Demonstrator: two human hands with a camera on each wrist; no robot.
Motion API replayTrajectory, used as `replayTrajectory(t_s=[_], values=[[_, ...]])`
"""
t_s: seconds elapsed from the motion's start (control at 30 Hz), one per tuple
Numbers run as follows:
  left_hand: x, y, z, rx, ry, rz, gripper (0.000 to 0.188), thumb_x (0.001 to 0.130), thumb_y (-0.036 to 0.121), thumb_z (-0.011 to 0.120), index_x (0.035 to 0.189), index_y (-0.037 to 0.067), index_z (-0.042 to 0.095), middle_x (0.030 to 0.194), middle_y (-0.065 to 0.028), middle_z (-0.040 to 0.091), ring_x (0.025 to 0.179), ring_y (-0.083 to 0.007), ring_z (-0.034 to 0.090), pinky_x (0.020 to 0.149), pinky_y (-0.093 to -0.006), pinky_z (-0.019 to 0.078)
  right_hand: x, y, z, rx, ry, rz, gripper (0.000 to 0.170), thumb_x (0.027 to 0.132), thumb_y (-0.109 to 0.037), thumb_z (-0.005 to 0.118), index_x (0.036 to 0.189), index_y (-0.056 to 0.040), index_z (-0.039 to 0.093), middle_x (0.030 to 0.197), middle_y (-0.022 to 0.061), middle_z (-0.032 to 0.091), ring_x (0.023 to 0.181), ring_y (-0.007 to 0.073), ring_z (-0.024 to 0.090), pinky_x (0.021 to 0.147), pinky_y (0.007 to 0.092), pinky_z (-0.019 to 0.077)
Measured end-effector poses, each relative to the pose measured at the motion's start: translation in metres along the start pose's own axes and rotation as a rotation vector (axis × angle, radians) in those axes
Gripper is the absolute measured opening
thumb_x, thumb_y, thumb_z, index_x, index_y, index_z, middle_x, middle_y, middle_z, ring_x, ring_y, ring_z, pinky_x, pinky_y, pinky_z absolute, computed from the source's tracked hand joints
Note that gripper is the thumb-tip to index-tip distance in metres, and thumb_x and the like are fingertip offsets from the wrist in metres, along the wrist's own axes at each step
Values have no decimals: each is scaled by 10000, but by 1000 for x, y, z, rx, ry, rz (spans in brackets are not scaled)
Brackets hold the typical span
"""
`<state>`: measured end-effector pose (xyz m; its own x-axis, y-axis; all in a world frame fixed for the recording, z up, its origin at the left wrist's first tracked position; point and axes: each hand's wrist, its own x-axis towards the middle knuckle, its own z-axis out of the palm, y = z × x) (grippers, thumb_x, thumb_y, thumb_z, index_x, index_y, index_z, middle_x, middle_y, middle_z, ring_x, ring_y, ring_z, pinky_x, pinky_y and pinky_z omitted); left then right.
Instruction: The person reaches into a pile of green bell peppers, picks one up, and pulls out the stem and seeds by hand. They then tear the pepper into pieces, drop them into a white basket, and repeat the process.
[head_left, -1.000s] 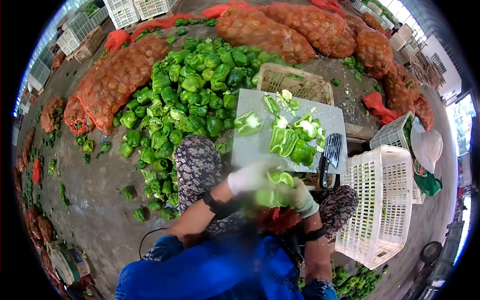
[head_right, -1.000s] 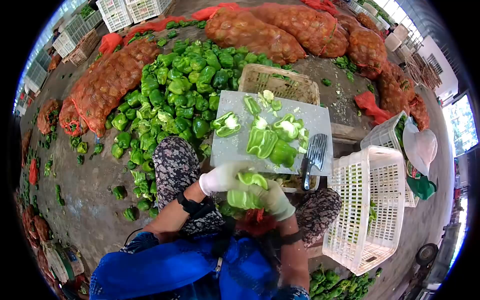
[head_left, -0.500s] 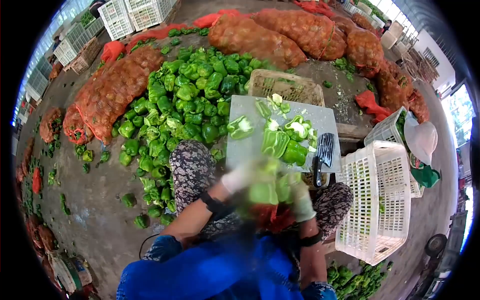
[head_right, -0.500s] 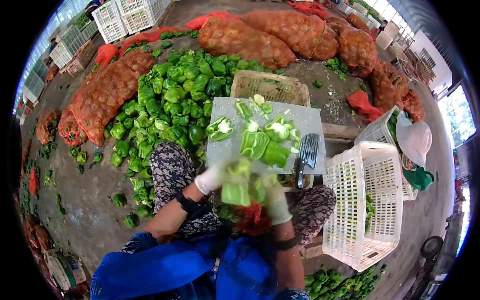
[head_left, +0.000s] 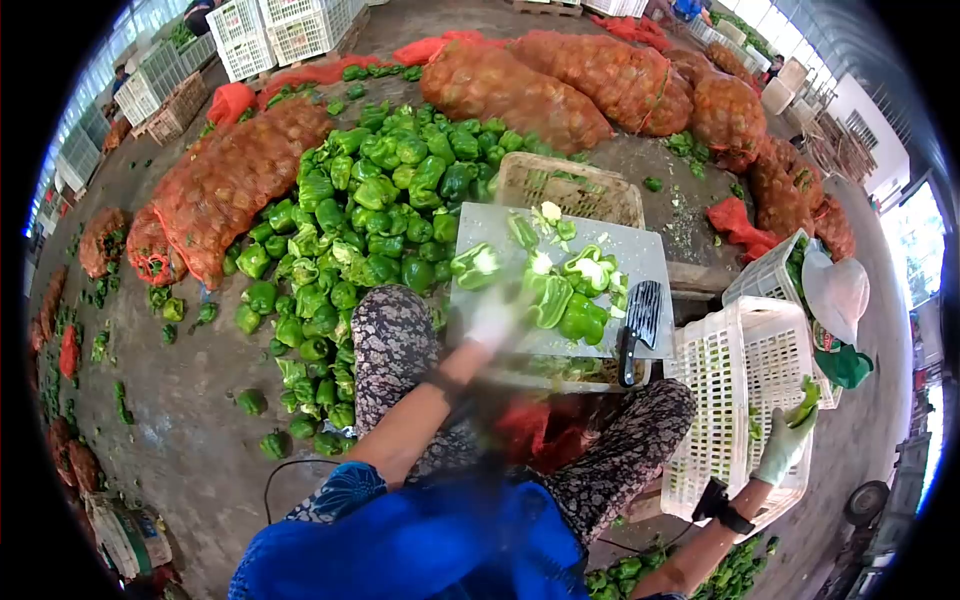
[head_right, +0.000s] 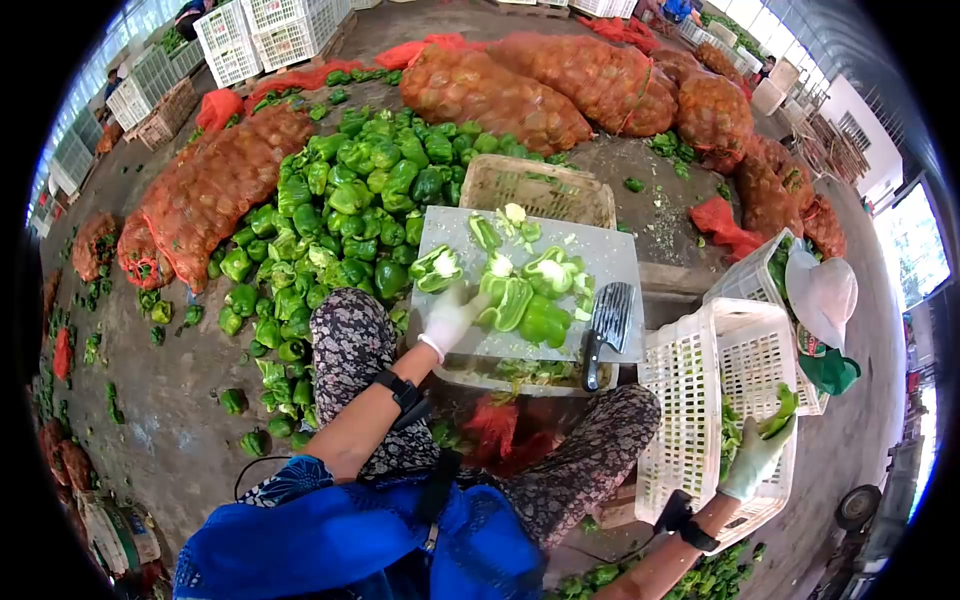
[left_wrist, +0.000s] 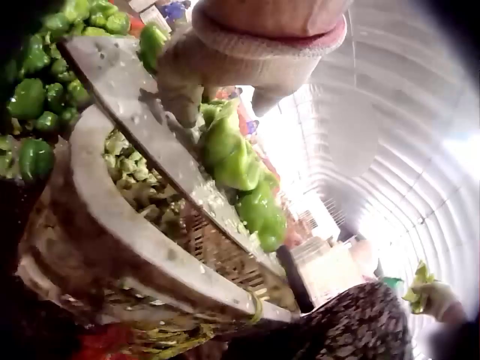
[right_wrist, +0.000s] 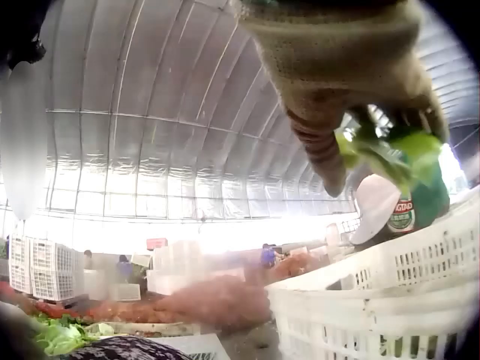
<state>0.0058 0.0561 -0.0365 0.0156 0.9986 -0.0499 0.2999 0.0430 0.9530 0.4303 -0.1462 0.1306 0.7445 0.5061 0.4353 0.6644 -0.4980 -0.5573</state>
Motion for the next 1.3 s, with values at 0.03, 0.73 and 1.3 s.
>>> replayTrajectory(t_s=[0.03, 0.73, 1.3], values=[[2, -2, 6, 82, 16, 21, 609, 861, 445, 638, 1225, -38, 569, 1116, -223, 657, 1003, -319, 644, 893, -374, 484, 14, 26, 0, -80, -45, -15, 745, 826, -265, 701, 1459, -79, 354, 1356, 202, 514, 1187, 285, 555, 970, 407, 481], [-65, 26, 8, -684, -411, -230, 333, 907, 160, 646, 1176, -26, 582, 1020, -39, 660, 851, -115, 629, 716, -255, 513, -206, -145, 170, 764, -773, -334, 317, 873, -161, 657, 1138, -2, 587, 997, 94, 629, 787, 182, 601, 668, 298, 505], [-69, 29, 9, -276, -229, 74, 453, 809, 174, 734, 1198, 13, 568, 1118, -153, 625, 1033, -232, 595, 825, -352, 504, -204, -156, 170, 727, -465, -283, 247, 952, -153, 607, 1159, -20, 624, 881, 21, 637, 659, 56, 540, 559, 206, 452]])
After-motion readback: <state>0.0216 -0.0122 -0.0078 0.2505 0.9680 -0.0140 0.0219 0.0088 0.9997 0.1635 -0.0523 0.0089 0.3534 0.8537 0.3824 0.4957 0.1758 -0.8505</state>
